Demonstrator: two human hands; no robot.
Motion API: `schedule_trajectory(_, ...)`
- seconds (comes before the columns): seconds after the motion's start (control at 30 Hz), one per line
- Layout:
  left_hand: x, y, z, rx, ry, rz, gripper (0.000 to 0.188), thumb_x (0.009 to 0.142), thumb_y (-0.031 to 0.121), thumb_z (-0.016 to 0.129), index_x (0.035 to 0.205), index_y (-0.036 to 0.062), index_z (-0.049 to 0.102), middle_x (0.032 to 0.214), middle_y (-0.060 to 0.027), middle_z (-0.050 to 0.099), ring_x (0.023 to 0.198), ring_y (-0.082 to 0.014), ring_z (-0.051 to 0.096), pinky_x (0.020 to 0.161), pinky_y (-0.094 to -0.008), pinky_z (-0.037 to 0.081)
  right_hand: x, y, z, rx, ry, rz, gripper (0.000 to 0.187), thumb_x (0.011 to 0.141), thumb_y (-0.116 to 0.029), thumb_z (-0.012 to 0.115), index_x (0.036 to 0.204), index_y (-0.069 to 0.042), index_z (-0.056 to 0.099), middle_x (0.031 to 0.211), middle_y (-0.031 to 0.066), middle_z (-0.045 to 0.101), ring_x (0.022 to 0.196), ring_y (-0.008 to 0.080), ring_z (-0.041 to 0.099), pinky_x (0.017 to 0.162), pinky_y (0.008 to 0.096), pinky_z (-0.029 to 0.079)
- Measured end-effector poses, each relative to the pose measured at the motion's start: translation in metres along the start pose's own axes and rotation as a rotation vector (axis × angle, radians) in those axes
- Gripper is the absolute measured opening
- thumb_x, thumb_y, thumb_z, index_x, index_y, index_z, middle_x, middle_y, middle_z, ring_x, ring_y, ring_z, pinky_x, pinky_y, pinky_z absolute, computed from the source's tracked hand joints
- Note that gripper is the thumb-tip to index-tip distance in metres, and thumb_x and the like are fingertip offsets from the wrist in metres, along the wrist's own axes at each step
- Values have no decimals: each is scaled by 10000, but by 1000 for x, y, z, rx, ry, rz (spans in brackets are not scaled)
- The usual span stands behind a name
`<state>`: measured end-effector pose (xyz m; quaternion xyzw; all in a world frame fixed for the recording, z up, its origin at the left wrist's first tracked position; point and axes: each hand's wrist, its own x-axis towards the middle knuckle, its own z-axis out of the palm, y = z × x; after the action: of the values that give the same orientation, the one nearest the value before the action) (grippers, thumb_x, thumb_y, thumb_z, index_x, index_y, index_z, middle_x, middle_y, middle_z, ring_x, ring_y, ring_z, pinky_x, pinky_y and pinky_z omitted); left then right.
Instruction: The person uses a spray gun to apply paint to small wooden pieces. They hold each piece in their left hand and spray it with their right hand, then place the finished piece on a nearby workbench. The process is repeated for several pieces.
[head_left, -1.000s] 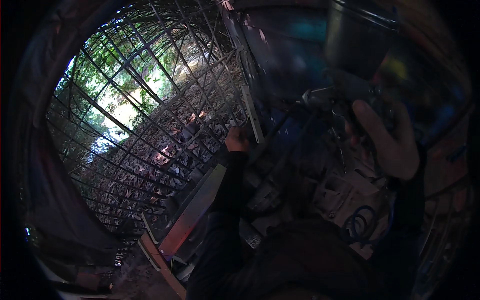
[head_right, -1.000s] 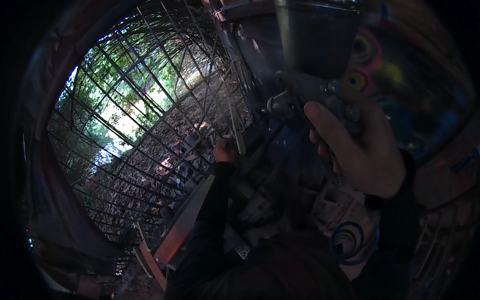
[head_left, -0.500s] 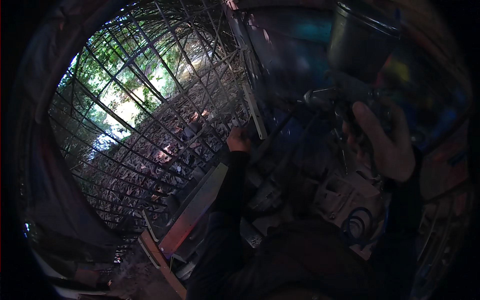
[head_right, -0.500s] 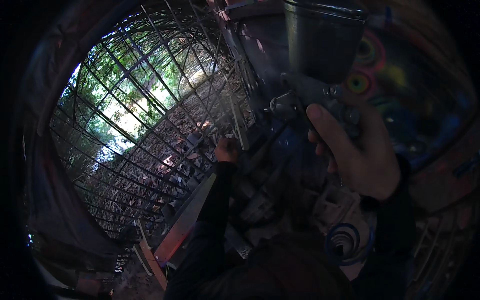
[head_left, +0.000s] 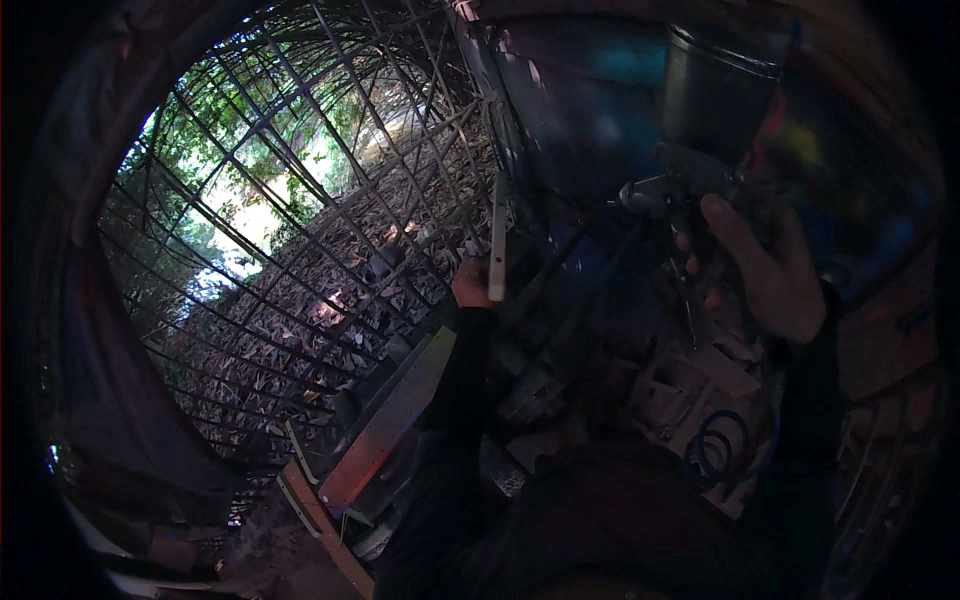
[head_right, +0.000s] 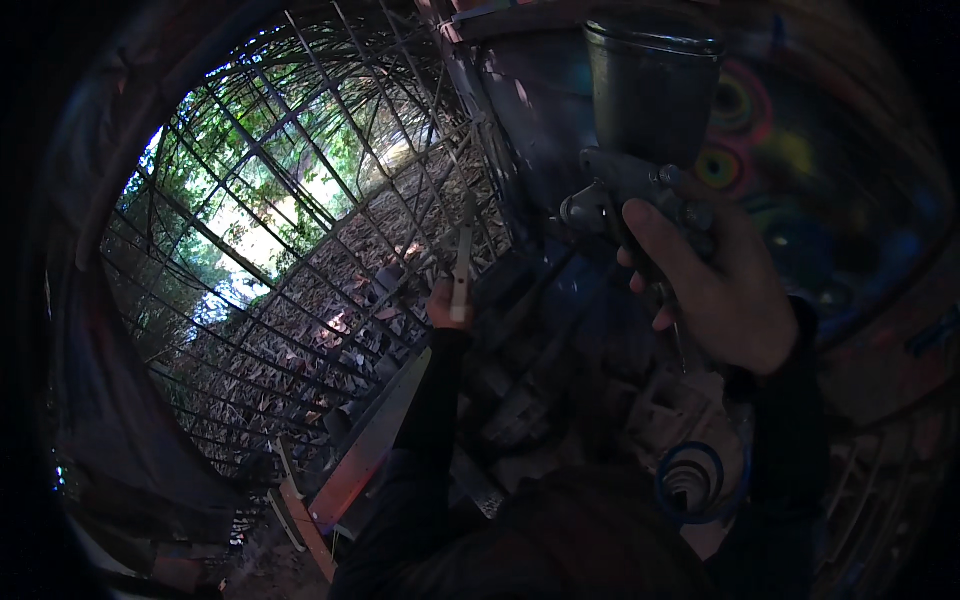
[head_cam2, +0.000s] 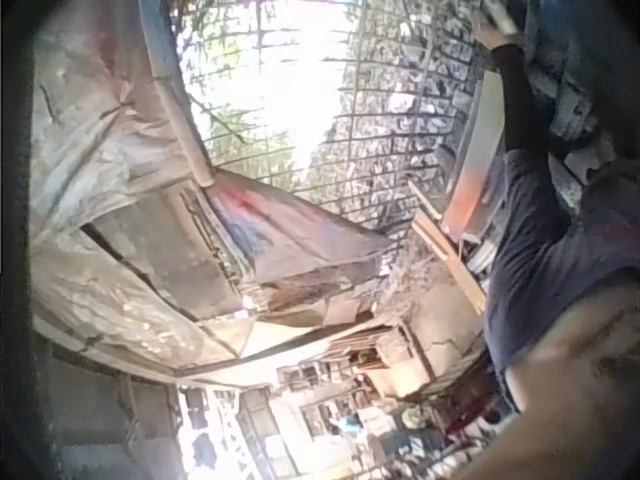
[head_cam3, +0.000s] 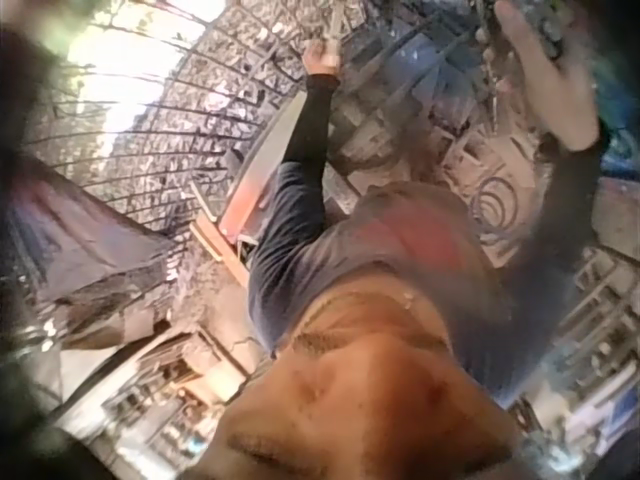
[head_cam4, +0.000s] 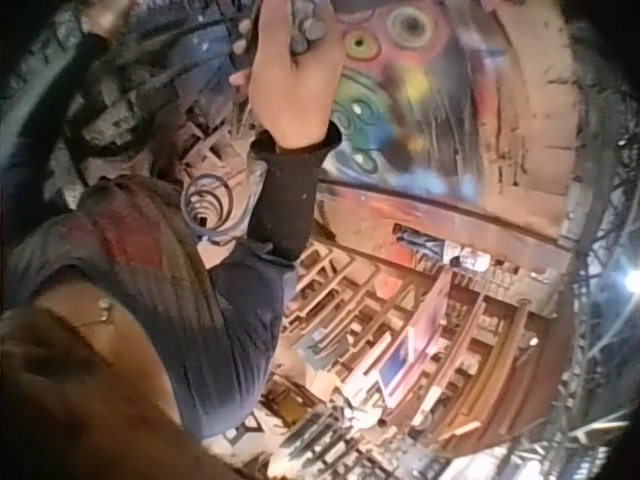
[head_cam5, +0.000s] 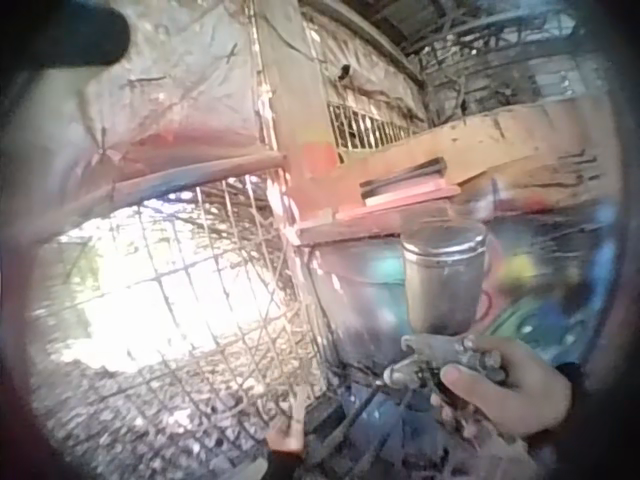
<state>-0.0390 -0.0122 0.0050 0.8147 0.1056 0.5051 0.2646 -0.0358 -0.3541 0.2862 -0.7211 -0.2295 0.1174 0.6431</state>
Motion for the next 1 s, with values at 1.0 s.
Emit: schedule_trajectory(1.0, -10, -13, 11, 6, -86, -11, 108, 677, 21, 615, 700, 74, 523, 708, -123, 545, 692, -342, 578, 603, -394, 470, 1, -12, 27, -6, 66, -108, 337, 881, -318, 595, 1036, -20, 560, 690, 9, 560, 575, 57, 521, 426, 199, 375)
